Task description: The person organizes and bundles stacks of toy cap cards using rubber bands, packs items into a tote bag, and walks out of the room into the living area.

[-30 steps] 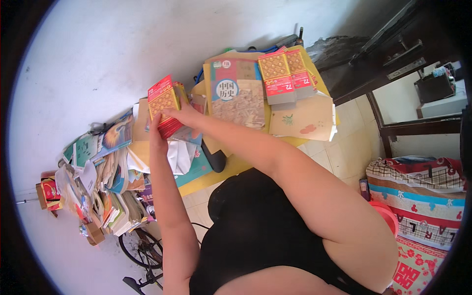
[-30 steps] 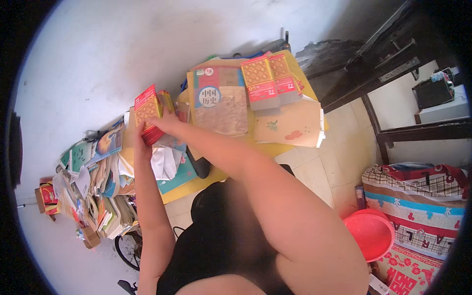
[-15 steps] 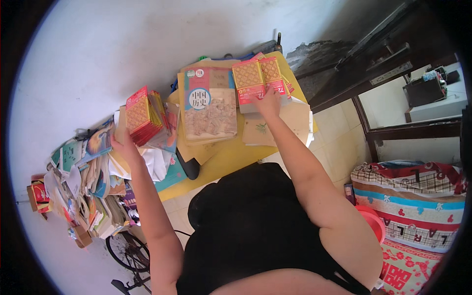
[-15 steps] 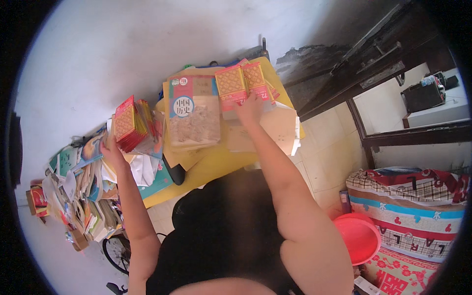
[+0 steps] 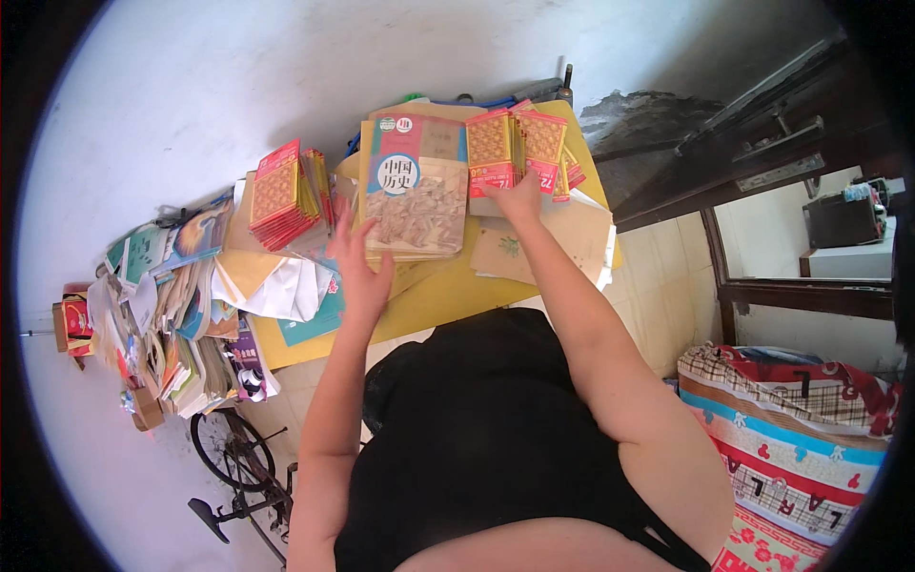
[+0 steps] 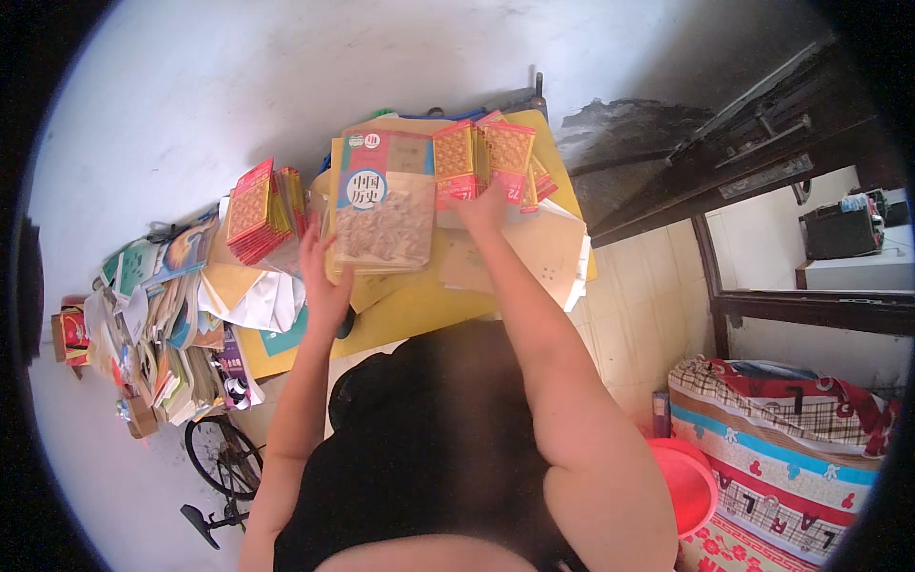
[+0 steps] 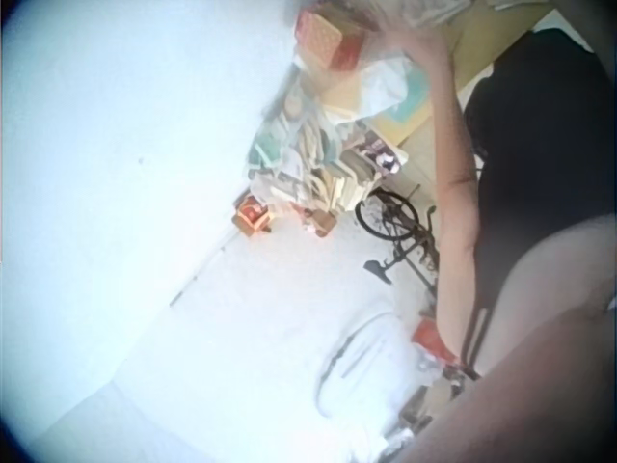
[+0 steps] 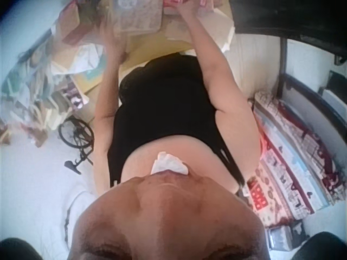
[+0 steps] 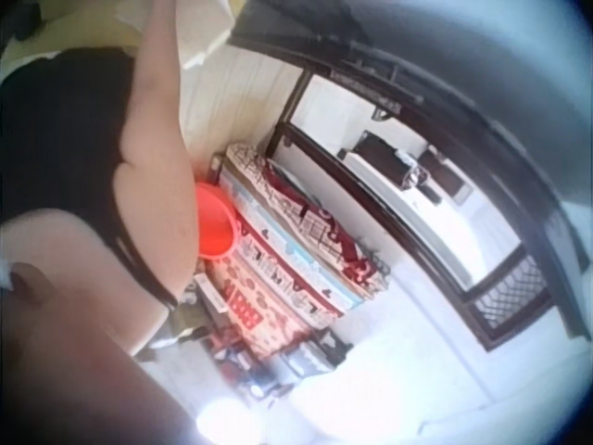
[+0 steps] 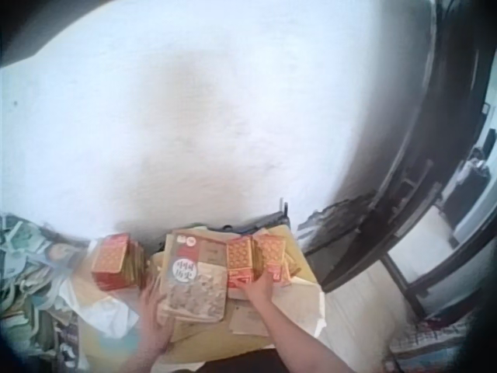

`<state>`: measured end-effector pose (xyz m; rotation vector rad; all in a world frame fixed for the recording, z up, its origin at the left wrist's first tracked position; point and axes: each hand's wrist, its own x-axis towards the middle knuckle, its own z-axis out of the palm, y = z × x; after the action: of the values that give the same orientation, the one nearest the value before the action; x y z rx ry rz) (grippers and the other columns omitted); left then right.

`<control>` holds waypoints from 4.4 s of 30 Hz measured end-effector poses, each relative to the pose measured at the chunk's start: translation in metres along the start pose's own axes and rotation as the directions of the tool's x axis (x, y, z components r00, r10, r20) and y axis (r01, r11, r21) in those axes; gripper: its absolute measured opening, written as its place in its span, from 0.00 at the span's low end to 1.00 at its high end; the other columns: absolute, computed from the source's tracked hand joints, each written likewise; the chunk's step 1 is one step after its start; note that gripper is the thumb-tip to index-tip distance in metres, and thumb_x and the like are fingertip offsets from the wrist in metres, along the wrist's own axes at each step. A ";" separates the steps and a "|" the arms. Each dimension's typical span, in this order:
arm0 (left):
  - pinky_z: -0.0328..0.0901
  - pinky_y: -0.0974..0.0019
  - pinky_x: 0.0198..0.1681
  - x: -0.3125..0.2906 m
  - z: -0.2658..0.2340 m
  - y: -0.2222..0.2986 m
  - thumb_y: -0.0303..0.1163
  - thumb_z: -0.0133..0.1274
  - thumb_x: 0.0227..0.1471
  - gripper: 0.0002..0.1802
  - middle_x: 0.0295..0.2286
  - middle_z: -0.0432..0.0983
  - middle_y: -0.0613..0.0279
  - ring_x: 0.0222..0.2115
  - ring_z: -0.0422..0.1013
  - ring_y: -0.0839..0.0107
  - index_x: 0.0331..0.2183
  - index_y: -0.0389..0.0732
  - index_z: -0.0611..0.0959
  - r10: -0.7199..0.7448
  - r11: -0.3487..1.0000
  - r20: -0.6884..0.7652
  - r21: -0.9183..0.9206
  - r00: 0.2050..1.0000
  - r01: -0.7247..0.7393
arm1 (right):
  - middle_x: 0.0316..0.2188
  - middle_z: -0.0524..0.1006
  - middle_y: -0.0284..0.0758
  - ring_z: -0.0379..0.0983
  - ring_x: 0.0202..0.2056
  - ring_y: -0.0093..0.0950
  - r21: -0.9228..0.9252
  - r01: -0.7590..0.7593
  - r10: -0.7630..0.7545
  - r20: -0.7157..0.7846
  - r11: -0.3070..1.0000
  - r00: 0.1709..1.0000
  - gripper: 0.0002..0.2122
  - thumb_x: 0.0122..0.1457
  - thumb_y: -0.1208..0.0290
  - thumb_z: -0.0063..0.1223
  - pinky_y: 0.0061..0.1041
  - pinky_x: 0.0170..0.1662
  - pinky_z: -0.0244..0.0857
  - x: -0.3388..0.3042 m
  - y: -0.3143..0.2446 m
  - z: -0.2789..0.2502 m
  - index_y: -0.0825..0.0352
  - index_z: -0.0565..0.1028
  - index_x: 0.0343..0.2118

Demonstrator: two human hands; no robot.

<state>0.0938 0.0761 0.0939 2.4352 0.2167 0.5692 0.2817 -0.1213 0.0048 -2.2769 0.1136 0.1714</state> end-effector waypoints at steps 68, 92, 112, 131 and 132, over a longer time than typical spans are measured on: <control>0.67 0.54 0.46 -0.002 0.091 0.019 0.40 0.48 0.55 0.21 0.42 0.73 0.52 0.41 0.72 0.60 0.47 0.38 0.70 -0.624 -0.427 0.559 -0.829 0.545 0.361 | 0.20 0.75 0.27 0.68 0.25 0.15 0.509 0.005 -0.453 0.761 0.861 0.464 0.07 0.52 0.71 0.57 0.17 0.31 0.62 -0.080 0.011 -0.092 0.70 0.79 0.26; 0.63 0.58 0.50 0.002 0.152 0.088 0.33 0.54 0.49 0.24 0.44 0.70 0.59 0.43 0.69 0.65 0.48 0.41 0.69 -0.652 -0.511 0.422 -0.859 0.630 0.047 | 0.48 0.69 0.34 0.67 0.38 0.23 0.543 -0.600 -0.339 0.838 0.587 0.427 0.25 0.56 0.62 0.53 0.25 0.41 0.63 -0.065 0.055 -0.113 0.58 0.61 0.55; 0.51 0.54 0.58 -0.018 0.111 0.083 0.34 0.63 0.41 0.47 0.57 0.53 0.51 0.58 0.50 0.59 0.57 0.41 0.52 -0.417 0.224 0.367 -0.845 0.831 0.486 | 0.42 0.74 0.37 0.72 0.42 0.29 0.579 -0.646 -0.021 0.752 0.497 0.658 0.21 0.48 0.75 0.56 0.30 0.48 0.65 0.026 0.077 -0.174 0.69 0.69 0.47; 0.67 0.54 0.47 -0.060 0.160 0.086 0.33 0.54 0.52 0.23 0.45 0.71 0.52 0.44 0.70 0.59 0.49 0.38 0.69 -0.608 -0.495 0.679 -0.729 0.410 0.473 | 0.27 0.74 0.28 0.66 0.25 0.19 0.123 -0.535 0.103 0.922 0.836 0.373 0.20 0.53 0.48 0.51 0.17 0.25 0.55 -0.037 0.090 -0.097 0.62 0.73 0.36; 0.68 0.53 0.46 -0.062 0.166 0.085 0.31 0.54 0.51 0.23 0.44 0.71 0.52 0.44 0.70 0.59 0.49 0.38 0.69 -0.646 -0.464 0.646 -0.755 0.407 0.463 | 0.26 0.73 0.29 0.66 0.24 0.18 0.216 -0.449 0.087 0.821 0.867 0.564 0.19 0.52 0.49 0.53 0.17 0.25 0.56 -0.035 0.101 -0.093 0.62 0.74 0.35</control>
<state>0.1145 -0.0978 0.0054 0.4333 0.8723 0.1264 0.2417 -0.2563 -0.0045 -1.5545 0.0274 1.2130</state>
